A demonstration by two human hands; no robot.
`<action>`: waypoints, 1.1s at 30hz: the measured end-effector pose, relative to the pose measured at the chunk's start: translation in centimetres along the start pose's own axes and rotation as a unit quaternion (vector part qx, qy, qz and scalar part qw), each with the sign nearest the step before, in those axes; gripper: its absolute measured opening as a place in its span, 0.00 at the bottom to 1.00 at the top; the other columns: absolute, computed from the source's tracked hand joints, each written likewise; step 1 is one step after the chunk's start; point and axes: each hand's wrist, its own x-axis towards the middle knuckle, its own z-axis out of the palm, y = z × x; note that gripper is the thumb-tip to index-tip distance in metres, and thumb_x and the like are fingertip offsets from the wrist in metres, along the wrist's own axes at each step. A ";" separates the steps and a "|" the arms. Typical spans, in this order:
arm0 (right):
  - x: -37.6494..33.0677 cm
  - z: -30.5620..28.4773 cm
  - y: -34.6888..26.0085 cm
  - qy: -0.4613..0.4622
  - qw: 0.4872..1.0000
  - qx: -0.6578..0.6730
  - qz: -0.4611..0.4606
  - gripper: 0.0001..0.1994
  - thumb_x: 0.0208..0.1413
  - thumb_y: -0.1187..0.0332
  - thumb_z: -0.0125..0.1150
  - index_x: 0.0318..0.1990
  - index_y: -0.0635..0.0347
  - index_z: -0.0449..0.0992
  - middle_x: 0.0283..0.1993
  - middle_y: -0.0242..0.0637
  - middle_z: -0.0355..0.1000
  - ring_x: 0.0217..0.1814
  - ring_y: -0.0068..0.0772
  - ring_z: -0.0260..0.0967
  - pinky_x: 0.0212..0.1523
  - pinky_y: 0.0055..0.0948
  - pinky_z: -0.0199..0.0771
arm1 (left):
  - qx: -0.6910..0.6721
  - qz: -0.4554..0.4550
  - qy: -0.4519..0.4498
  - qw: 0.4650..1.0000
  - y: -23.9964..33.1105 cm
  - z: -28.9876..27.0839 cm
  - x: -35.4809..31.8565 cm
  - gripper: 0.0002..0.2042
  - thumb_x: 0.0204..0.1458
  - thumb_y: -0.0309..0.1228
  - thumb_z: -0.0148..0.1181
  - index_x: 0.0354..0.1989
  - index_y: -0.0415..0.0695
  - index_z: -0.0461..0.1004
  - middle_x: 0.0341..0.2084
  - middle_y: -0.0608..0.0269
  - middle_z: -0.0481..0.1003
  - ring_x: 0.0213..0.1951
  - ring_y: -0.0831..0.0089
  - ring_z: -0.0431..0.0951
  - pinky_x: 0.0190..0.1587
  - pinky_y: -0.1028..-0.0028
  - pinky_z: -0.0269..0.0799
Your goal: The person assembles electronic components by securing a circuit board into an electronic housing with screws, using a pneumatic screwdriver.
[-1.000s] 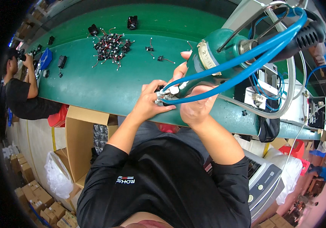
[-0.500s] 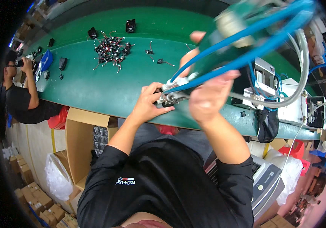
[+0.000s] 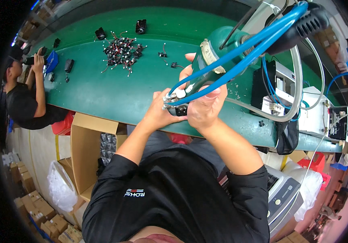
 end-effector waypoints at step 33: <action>3.6 1.5 -2.4 -0.015 0.991 -0.112 -0.076 0.43 0.63 0.28 0.37 0.61 0.65 0.61 0.28 0.36 0.69 0.23 0.26 0.68 0.26 0.25 0.73 | -0.005 0.002 0.024 1.000 0.5 -0.6 0.1 0.36 0.34 0.35 0.82 0.56 0.47 0.72 0.45 0.62 0.75 0.46 0.60 0.76 0.55 0.63 0.62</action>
